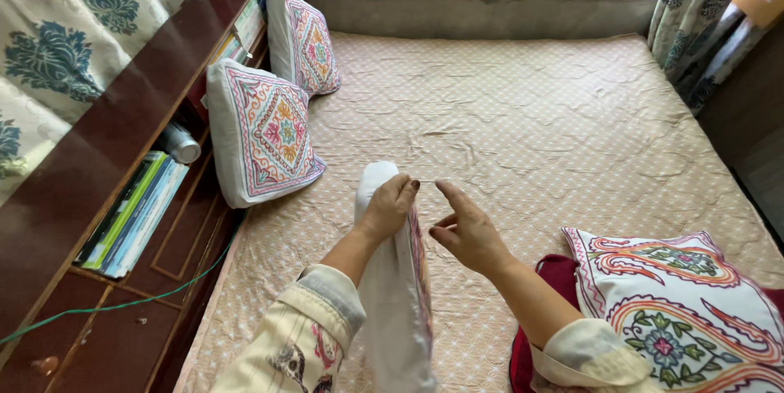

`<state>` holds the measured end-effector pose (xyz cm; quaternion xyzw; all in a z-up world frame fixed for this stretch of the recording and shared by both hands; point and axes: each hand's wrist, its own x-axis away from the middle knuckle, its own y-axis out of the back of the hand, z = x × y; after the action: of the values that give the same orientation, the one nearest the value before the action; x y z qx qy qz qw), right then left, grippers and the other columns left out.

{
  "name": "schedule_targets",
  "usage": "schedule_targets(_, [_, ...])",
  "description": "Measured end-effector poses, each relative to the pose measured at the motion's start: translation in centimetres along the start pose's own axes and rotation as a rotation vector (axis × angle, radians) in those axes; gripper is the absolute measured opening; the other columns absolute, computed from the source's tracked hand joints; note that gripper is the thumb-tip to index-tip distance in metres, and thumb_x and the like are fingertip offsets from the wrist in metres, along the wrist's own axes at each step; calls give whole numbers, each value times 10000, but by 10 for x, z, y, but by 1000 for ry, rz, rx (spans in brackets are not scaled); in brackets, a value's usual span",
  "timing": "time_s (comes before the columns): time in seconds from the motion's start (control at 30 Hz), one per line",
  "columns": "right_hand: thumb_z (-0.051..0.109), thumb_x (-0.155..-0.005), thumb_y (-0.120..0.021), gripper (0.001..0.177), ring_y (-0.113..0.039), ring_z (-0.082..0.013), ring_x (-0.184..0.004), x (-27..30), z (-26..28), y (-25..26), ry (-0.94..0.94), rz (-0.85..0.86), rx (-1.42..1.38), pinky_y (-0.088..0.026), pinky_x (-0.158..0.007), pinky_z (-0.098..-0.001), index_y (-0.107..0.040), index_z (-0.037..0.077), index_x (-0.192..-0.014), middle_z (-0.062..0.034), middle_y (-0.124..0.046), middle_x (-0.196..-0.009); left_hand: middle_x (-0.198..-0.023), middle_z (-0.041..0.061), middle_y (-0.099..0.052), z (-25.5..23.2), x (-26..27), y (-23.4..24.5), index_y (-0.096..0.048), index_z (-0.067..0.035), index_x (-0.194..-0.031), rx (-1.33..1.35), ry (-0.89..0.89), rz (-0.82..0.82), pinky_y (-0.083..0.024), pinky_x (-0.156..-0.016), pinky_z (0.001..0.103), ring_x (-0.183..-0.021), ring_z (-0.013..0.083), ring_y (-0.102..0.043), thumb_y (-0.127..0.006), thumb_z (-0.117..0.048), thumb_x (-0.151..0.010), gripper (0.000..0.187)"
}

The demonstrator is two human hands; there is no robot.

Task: The person arranges pillows on a bed by hand, smoothing the fabric of the patterned covers and aligning them against the headboard.

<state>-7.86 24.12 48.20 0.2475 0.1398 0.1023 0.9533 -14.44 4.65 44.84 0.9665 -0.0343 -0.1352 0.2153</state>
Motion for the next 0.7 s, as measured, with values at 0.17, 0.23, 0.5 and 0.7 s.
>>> schedule_targets(0.17, [19,-770,-807,939,-660,-147,-761,-24,-6,-45,-63,75,-196,-583,-674,-307,-323,169,-1562,-90,-700,-1003,-803,151,-712,-9,16,7,-670,-57,-963,9,105,4,-542,-686,413,-736,271,-694,-546,-305,-1002,280])
schedule_targets(0.23, [-17,-793,-754,685,-680,-121,-785,-30,-31,-70,-38,95,-278,-583,-674,-295,-503,102,-1419,-68,-713,-960,-839,136,-729,8,30,3,-682,-63,-996,45,47,-9,-555,-708,400,-772,259,-709,-541,-266,-983,248])
schedule_targets(0.5, [210,-923,-668,217,-672,-191,-686,-5,-60,-80,-270,291,188,-540,-650,-360,-771,87,-1069,-88,-755,-806,-889,141,-764,114,89,36,-724,-60,-1053,20,203,-17,-572,-763,377,-830,256,-729,-588,-252,-975,247])
schedule_targets(0.7, [188,-913,-665,227,-643,-166,-697,26,-68,-56,-278,262,104,-519,-653,-353,-777,61,-1063,-81,-748,-769,-1195,180,-715,247,148,81,-589,-146,-1387,-309,607,-306,-511,-984,438,-1137,361,-655,-645,-317,-889,530])
